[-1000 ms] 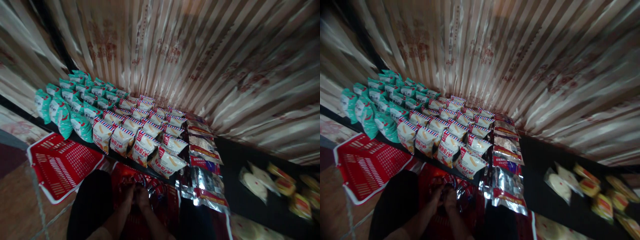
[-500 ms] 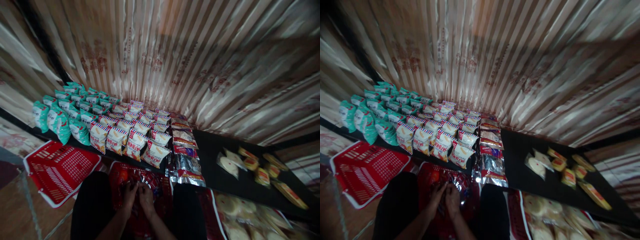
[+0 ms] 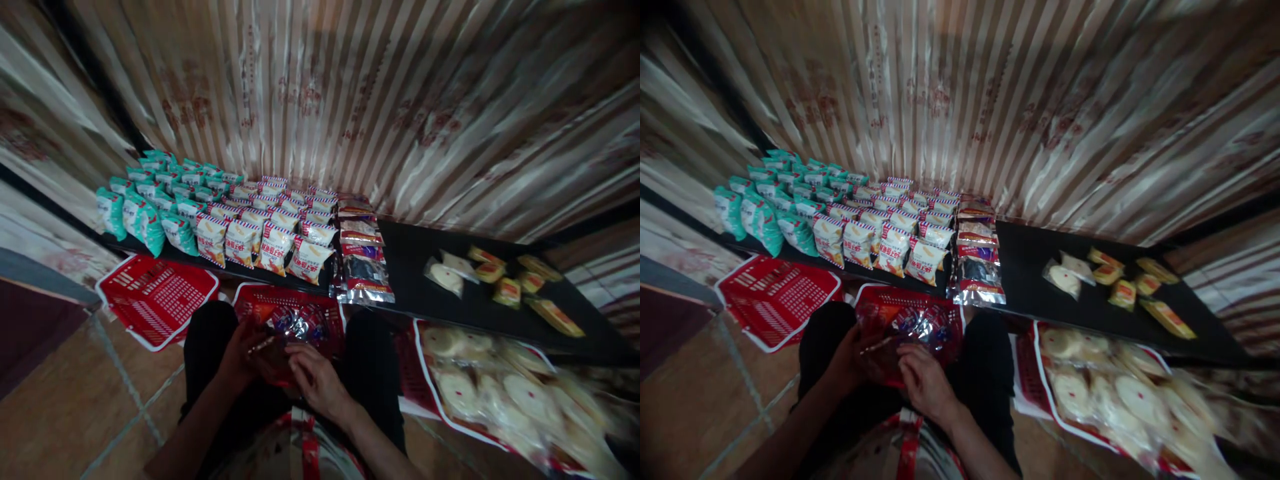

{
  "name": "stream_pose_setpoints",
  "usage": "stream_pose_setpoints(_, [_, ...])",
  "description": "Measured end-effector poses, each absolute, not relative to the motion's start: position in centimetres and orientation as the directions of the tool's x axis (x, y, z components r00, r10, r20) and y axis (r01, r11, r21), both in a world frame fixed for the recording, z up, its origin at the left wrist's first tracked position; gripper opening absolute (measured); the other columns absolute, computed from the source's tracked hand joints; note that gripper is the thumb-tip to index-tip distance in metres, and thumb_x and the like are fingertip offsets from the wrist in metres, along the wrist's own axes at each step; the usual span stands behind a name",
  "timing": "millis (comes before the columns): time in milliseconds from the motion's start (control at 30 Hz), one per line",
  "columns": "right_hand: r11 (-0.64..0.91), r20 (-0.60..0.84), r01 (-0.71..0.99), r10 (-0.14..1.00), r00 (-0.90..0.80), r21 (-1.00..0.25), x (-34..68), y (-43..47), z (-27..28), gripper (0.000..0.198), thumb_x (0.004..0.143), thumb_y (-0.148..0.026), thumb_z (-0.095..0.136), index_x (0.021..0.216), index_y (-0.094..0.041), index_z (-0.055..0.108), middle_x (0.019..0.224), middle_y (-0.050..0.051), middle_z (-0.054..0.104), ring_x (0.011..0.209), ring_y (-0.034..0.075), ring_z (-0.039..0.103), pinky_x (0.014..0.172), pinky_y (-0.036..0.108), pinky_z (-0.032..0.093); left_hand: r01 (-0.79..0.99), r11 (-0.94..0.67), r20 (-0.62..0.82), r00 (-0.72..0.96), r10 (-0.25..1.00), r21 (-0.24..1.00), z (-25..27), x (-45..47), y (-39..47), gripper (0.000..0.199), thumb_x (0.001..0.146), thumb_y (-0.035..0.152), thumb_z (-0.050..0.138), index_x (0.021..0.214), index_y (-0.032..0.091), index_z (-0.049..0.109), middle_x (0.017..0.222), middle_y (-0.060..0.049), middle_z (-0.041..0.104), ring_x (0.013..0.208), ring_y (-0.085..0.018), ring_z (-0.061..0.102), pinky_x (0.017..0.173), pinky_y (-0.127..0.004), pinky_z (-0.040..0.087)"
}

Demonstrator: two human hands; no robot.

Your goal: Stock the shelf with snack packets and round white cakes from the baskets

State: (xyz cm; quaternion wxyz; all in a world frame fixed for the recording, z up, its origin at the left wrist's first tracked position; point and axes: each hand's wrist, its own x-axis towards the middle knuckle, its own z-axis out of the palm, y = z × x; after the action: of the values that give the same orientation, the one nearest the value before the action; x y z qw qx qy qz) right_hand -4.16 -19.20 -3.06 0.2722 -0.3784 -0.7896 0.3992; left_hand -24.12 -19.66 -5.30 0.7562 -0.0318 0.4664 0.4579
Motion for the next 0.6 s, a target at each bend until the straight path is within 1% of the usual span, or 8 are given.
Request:
stream_pose_setpoints(67, [0.465, 0.17, 0.357, 0.769, -0.617, -0.81, -3.5, -19.9, -2.3, 0.017, 0.088, -0.016, 0.042, 0.089, -0.02, 0.059, 0.11, 0.011, 0.063, 0.116, 0.02, 0.051, 0.096, 0.037, 0.045, -0.728, 0.547, -0.691, 0.142, 0.709, 0.412, -4.9, -24.2, -20.6, 0.023, 0.079, 0.031, 0.061, 0.095, 0.016, 0.064, 0.087, -0.006, 0.07, 0.082, -0.02, 0.066, 0.076, -0.03, 0.051])
stream_pose_setpoints(133, [0.52, 0.203, 0.344, 0.734, -0.649, -0.781, -3.0, -20.4, -1.8, 0.017, 0.088, -0.014, 0.043, 0.091, -0.019, 0.058, 0.114, 0.011, 0.061, 0.123, 0.021, 0.045, 0.099, 0.038, 0.043, -0.675, 0.595, -0.647, 0.224, 0.729, 0.437, -4.6, -24.0, -21.3, 0.018, 0.076, 0.025, 0.065, 0.09, 0.014, 0.067, 0.085, -0.007, 0.07, 0.082, -0.019, 0.066, 0.078, -0.028, 0.049])
stream_pose_setpoints(200, [0.567, 0.238, 0.335, 0.709, -0.663, -0.753, -2.7, -20.6, -1.3, 0.017, 0.087, -0.013, 0.043, 0.092, -0.019, 0.058, 0.119, 0.012, 0.059, 0.126, 0.022, 0.043, 0.1, 0.04, 0.043, -0.611, 0.658, -0.613, 0.331, 0.718, 0.44, -4.1, -23.7, -21.8, 0.021, 0.071, 0.022, 0.07, 0.089, 0.01, 0.068, 0.086, -0.009, 0.07, 0.08, -0.02, 0.066, 0.077, -0.028, 0.049])
stream_pose_setpoints(233, [0.585, 0.257, 0.334, 0.703, -0.662, -0.74, -2.7, -20.7, -1.1, 0.017, 0.086, -0.012, 0.043, 0.092, -0.019, 0.059, 0.121, 0.012, 0.058, 0.126, 0.022, 0.042, 0.1, 0.04, 0.042, -0.596, 0.662, -0.6, 0.345, 0.722, 0.454, -3.7, -23.5, -21.9, 0.026, 0.069, 0.02, 0.072, 0.092, 0.01, 0.067, 0.087, -0.01, 0.07, 0.081, -0.021, 0.066, 0.077, -0.029, 0.049])
stream_pose_setpoints(333, [0.625, 0.31, 0.355, 0.706, -0.637, -0.695, -2.7, -20.7, -0.6, 0.019, 0.084, -0.011, 0.045, 0.091, -0.019, 0.061, 0.128, 0.012, 0.053, 0.128, 0.024, 0.039, 0.101, 0.043, 0.042, -0.589, 0.622, -0.593, 0.278, 0.755, 0.515, -2.7, -23.4, -22.4, 0.038, 0.062, 0.016, 0.076, 0.099, 0.014, 0.065, 0.09, -0.008, 0.07, 0.078, -0.021, 0.066, 0.073, -0.031, 0.05])
stream_pose_setpoints(500, [0.652, 0.422, 0.424, 0.744, -0.518, -0.629, -3.1, -21.1, -0.6, 0.021, 0.079, -0.009, 0.049, 0.087, -0.019, 0.065, 0.14, 0.011, 0.041, 0.132, 0.029, 0.033, 0.102, 0.048, 0.038, -0.622, 0.547, -0.586, 0.168, 0.793, 0.561, -0.8, -23.5, -22.7, 0.043, 0.058, 0.015, 0.077, 0.099, 0.015, 0.063, 0.09, -0.006, 0.071, 0.075, -0.019, 0.066, 0.074, -0.031, 0.05])
stream_pose_setpoints(567, [0.625, 0.446, 0.411, 0.772, -0.453, -0.664, -3.2, -21.4, -0.8, 0.022, 0.08, -0.01, 0.05, 0.089, -0.021, 0.066, 0.145, 0.009, 0.035, 0.131, 0.028, 0.035, 0.101, 0.046, 0.04, -0.621, 0.527, -0.577, 0.144, 0.804, 0.58, -0.1, -23.3, -22.6, 0.043, 0.059, 0.016, 0.076, 0.1, 0.015, 0.063, 0.09, -0.006, 0.071, 0.075, -0.019, 0.066, 0.073, -0.031, 0.05])
stream_pose_setpoints(600, [0.588, 0.439, 0.394, 0.801, -0.407, -0.707, -3.2, -21.6, -0.9, 0.022, 0.081, -0.011, 0.051, 0.092, -0.022, 0.066, 0.146, 0.008, 0.032, 0.13, 0.028, 0.037, 0.1, 0.044, 0.042, -0.622, 0.519, -0.567, 0.142, 0.811, 0.587, 0.2, -23.1, -22.5, 0.042, 0.06, 0.016, 0.075, 0.1, 0.015, 0.063, 0.089, -0.006, 0.071, 0.075, -0.019, 0.066, 0.072, -0.031, 0.05])
